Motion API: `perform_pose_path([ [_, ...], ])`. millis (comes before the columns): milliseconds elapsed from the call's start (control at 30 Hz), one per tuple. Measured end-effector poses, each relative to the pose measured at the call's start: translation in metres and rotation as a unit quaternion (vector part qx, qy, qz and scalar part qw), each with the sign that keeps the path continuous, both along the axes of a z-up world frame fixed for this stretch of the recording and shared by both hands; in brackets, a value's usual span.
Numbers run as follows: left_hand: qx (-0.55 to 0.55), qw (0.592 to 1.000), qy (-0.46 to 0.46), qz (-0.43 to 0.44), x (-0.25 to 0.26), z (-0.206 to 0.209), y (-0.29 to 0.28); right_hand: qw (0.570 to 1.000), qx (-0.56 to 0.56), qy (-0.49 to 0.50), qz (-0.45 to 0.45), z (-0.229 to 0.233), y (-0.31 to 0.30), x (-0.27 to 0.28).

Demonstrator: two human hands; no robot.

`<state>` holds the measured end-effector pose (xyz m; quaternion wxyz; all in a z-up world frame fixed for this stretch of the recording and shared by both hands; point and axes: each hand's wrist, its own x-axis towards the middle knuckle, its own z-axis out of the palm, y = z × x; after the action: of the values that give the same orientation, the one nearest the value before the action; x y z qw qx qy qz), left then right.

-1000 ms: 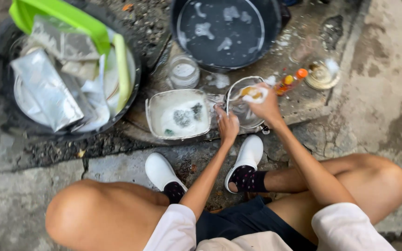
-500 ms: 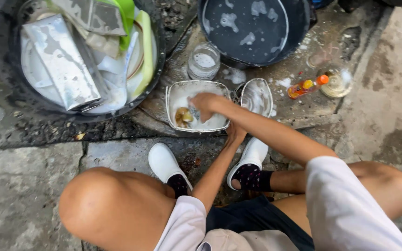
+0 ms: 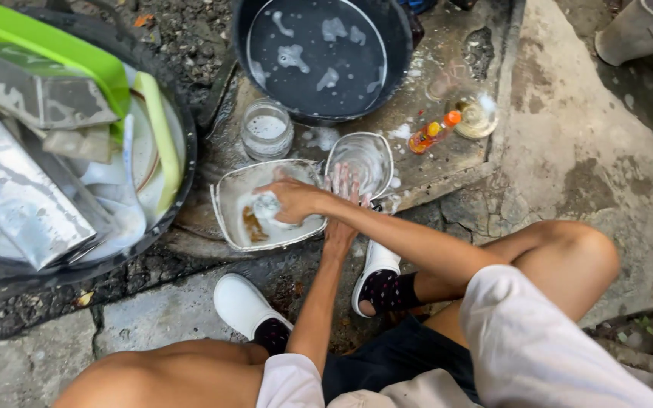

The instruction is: Washing dishes and kitchenware in basins on the ground.

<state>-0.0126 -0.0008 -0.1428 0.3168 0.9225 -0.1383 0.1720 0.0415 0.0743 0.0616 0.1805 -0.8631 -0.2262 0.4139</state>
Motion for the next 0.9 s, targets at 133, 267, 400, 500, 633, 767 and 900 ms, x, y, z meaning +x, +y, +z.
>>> perform_pose_path([
  [133, 0.004, 0.991, 0.058, -0.118, -0.011, -0.019, -0.021, 0.989, 0.004, 0.045, -0.140, -0.030, 0.007, -0.003],
  [267, 0.065, 0.972, 0.182, -0.137, -0.009, 0.083, -0.017, 0.934, 0.129, -0.297, -0.152, -0.052, 0.017, -0.007],
  [400, 0.083, 0.975, 0.168, -0.118, -0.005, 0.054, -0.035, 0.972, 0.053, -0.073, -0.216, 0.043, 0.016, -0.017],
  [500, 0.055, 0.991, 0.073, -0.094, -0.004, 0.004, -0.045, 0.972, 0.100, -0.014, -0.214, 0.045, 0.014, -0.016],
  [633, 0.077, 0.994, 0.049, -0.060, 0.005, 0.024, -0.039, 0.976, 0.134, -0.073, -0.157, -0.042, 0.005, -0.006],
  [767, 0.005, 0.986, 0.163, -0.028, 0.012, 0.089, -0.026, 0.995, 0.026, 0.070, -0.068, -0.025, -0.005, -0.010],
  [900, -0.135, 0.981, 0.137, 0.029, 0.018, 0.077, -0.030, 0.995, -0.007, -0.028, 0.096, -0.012, -0.010, -0.022],
])
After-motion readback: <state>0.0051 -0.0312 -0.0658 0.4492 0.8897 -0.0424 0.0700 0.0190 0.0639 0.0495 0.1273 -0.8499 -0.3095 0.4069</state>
